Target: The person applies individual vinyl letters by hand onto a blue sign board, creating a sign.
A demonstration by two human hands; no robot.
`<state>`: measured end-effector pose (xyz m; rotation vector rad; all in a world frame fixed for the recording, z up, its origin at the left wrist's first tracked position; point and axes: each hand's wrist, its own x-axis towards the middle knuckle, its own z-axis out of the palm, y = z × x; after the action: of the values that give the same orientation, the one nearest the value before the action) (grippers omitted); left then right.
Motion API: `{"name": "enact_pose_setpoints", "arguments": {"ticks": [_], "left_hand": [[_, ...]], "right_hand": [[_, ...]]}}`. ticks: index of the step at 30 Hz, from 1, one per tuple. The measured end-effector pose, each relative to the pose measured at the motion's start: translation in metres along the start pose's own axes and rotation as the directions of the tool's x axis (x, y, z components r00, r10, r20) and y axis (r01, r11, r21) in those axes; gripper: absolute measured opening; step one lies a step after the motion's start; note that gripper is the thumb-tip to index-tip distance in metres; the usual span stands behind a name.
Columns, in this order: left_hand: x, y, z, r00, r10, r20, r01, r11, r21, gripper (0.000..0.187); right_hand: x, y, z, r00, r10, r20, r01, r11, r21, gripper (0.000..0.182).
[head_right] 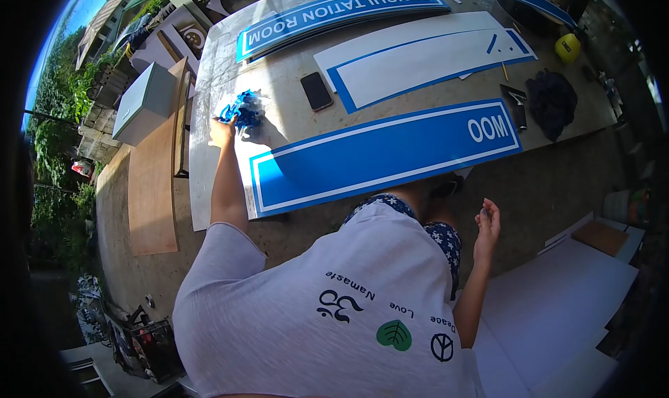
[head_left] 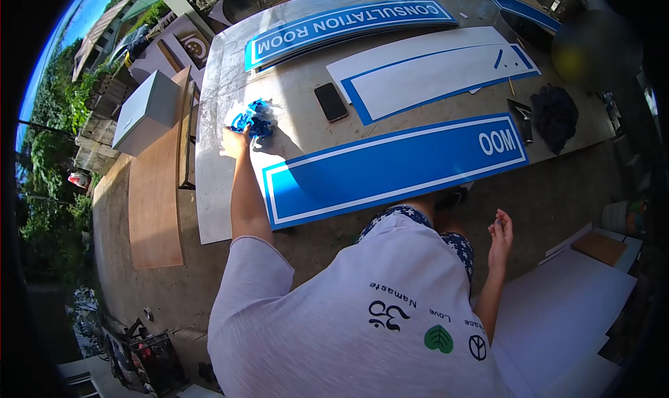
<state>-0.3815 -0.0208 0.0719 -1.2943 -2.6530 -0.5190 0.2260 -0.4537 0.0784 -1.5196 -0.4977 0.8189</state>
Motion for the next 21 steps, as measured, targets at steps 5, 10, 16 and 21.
{"name": "enact_pose_setpoints", "arguments": {"ticks": [5, 10, 16, 21], "left_hand": [[0.003, 0.002, -0.003, 0.996, -0.044, 0.074, 0.051, 0.994, -0.100, 0.092], [-0.006, 0.014, -0.009, 0.990, -0.100, -0.095, 0.092, 0.992, -0.089, 0.099], [-0.075, 0.076, -0.013, 0.774, 0.498, -0.391, -0.582, 0.803, -0.129, 0.066], [-0.168, 0.147, 0.000, 0.508, 0.837, -0.201, -0.852, 0.455, -0.261, 0.062]], "right_hand": [[-0.007, 0.006, -0.006, 1.000, 0.007, -0.026, -0.007, 1.000, 0.016, 0.029], [-0.015, 0.012, -0.012, 0.996, 0.045, -0.073, -0.043, 0.999, 0.025, 0.029], [-0.014, 0.023, -0.017, 0.991, 0.061, -0.117, -0.057, 0.998, 0.042, 0.027], [-0.012, 0.018, -0.003, 0.992, 0.084, -0.098, -0.086, 0.996, -0.015, 0.026]]}}
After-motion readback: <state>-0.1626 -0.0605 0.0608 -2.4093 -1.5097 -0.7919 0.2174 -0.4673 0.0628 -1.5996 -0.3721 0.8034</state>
